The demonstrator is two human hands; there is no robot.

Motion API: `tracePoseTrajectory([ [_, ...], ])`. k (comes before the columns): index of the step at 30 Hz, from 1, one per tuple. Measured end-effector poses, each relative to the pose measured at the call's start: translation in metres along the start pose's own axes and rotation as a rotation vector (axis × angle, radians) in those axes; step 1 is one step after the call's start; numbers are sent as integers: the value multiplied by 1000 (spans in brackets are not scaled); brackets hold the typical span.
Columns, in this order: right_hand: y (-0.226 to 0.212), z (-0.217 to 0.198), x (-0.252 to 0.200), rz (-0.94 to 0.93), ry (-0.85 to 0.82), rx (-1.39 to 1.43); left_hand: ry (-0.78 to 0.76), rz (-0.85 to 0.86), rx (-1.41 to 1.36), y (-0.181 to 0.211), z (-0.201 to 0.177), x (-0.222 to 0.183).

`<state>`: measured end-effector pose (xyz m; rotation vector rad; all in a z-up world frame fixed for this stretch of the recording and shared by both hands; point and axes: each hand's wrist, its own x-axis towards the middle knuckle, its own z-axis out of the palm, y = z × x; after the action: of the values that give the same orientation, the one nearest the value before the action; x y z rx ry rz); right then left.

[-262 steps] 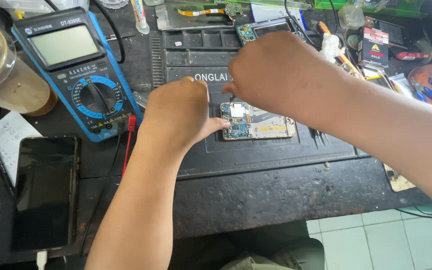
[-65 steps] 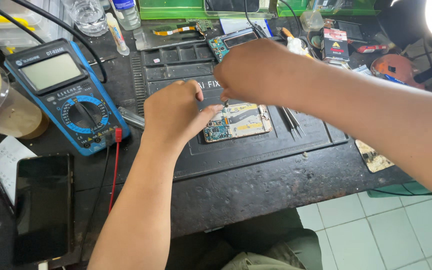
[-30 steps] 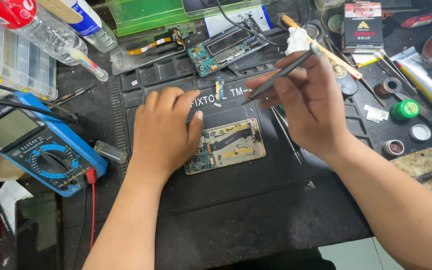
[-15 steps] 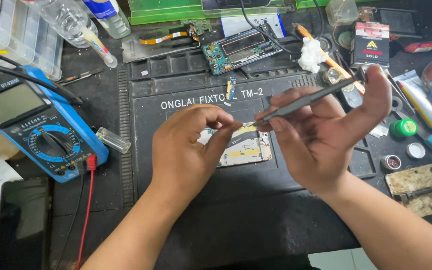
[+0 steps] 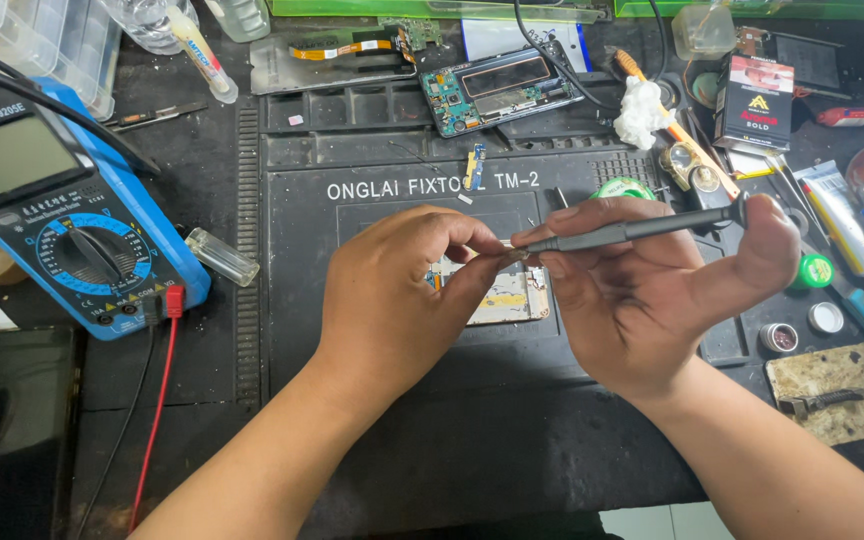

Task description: The person places a small circuit board into a smartphone chassis and uses a precision screwdriver to tighten screws on the board. The person repeatedly adjusts the board's position and secures it within the chassis.

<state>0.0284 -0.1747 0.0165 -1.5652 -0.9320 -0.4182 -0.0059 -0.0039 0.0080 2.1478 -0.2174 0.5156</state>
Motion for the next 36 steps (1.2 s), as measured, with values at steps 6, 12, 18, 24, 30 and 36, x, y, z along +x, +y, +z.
tracePoseTrajectory([
  [6,9,-4,-14,37,49,13,-16,-48,-6,-1,1,0],
  [12,10,-5,-15,25,50,21,-41,-105,-5,-1,1,1],
  [18,9,-5,-19,77,60,-16,-28,-109,-4,-1,2,0],
  [24,9,-5,-10,-36,38,-88,-36,-161,-14,1,1,2],
  [30,16,-7,-15,-27,67,-90,-26,-169,-6,-1,4,2],
  [36,20,-6,-17,-8,78,-77,12,-105,-46,-2,3,1],
])
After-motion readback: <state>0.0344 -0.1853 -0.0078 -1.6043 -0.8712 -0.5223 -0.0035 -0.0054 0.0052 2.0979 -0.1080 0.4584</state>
